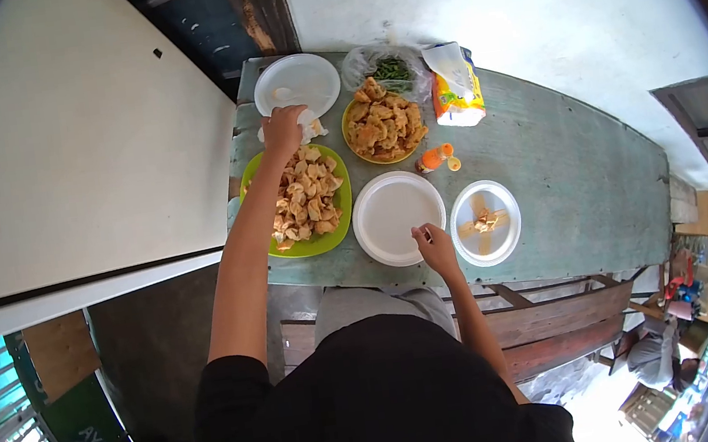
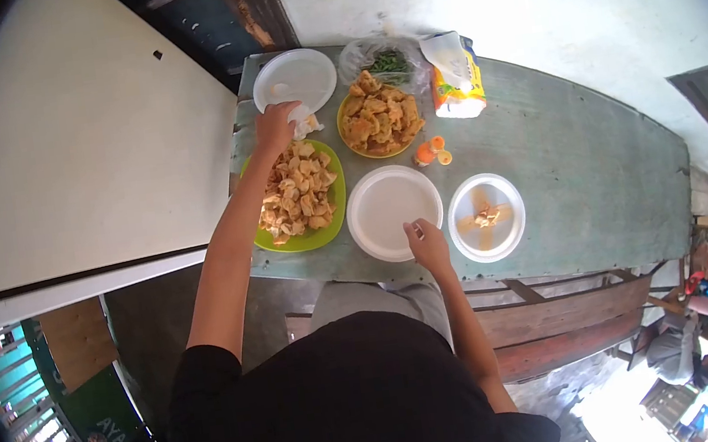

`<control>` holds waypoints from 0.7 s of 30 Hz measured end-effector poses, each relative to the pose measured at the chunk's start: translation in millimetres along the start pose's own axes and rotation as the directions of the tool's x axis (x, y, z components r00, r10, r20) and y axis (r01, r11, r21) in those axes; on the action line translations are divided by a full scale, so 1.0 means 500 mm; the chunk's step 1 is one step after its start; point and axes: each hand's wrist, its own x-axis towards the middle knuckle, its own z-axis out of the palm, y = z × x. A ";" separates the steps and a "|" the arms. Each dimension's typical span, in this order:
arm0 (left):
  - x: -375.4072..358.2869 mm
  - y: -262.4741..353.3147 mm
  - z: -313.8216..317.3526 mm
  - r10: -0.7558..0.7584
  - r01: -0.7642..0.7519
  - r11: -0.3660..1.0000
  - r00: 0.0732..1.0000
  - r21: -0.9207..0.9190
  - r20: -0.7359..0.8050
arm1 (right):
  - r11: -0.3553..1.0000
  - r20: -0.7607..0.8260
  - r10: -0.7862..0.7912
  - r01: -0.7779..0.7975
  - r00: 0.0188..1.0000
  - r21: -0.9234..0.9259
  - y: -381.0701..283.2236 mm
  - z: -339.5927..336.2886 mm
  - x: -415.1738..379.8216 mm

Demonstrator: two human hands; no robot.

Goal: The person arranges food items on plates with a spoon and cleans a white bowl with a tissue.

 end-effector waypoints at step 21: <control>0.049 -0.050 -0.059 -0.036 0.028 0.960 0.999 -0.280 -0.023 | 0.917 0.228 -0.271 0.179 0.935 0.356 -0.212 -0.264 0.133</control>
